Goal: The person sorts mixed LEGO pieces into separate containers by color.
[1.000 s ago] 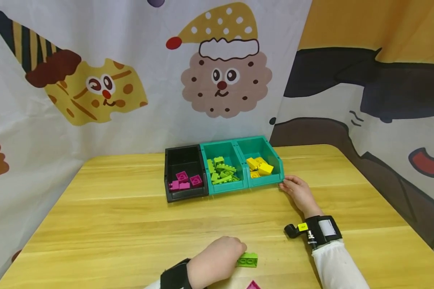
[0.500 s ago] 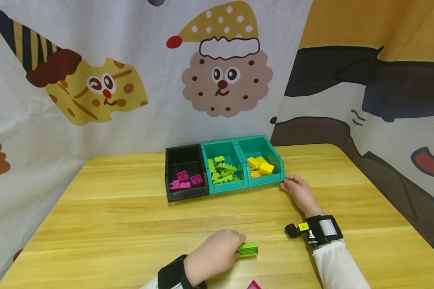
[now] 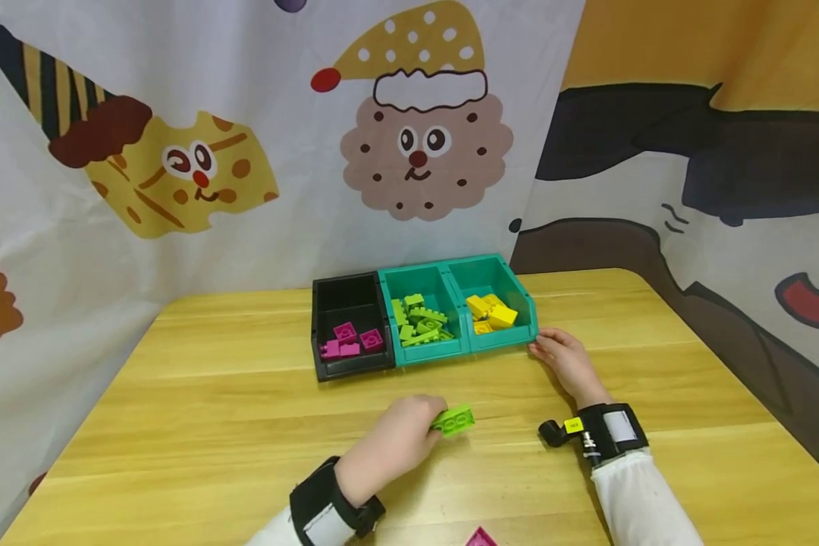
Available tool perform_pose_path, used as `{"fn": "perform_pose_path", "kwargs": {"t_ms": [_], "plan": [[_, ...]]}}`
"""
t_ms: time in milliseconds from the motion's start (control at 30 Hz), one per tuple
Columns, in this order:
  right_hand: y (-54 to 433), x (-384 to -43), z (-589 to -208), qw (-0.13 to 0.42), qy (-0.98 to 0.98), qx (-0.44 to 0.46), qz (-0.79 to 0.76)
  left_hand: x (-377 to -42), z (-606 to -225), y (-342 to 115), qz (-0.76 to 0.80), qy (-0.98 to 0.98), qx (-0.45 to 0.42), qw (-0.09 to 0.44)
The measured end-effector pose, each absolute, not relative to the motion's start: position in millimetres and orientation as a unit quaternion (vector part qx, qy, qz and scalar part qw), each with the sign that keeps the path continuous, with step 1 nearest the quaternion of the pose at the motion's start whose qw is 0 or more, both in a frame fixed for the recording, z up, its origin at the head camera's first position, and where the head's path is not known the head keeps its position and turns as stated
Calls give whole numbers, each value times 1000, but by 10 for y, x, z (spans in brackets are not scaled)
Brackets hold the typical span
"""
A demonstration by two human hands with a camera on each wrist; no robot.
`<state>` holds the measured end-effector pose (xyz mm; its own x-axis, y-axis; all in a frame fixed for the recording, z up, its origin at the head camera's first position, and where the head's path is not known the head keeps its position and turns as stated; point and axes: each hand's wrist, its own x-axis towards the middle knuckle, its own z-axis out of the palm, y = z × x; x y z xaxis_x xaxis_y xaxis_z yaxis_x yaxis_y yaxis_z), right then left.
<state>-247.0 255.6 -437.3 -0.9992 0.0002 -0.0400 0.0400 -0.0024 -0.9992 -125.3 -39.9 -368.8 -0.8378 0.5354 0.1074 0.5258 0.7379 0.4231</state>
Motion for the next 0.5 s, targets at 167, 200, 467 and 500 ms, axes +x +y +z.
{"fn": "perform_pose_path", "kwargs": {"t_ms": [167, 200, 467, 500], "plan": [[2553, -2478, -4372, 18, 709, 18, -705, -1519, -3572, -436, 263, 931, 251, -29], [2552, -2476, -4373, 19, 707, 19, -707, -1578, -3541, -448, 270, 931, 242, -31], [2552, -2497, -4391, 18, 697, 20, -716, -2046, -3280, -563, 276, 939, 191, -77], [2551, -2499, -4390, 19, 698, 20, -716, -2092, -3253, -575, 272, 941, 185, -84]]}}
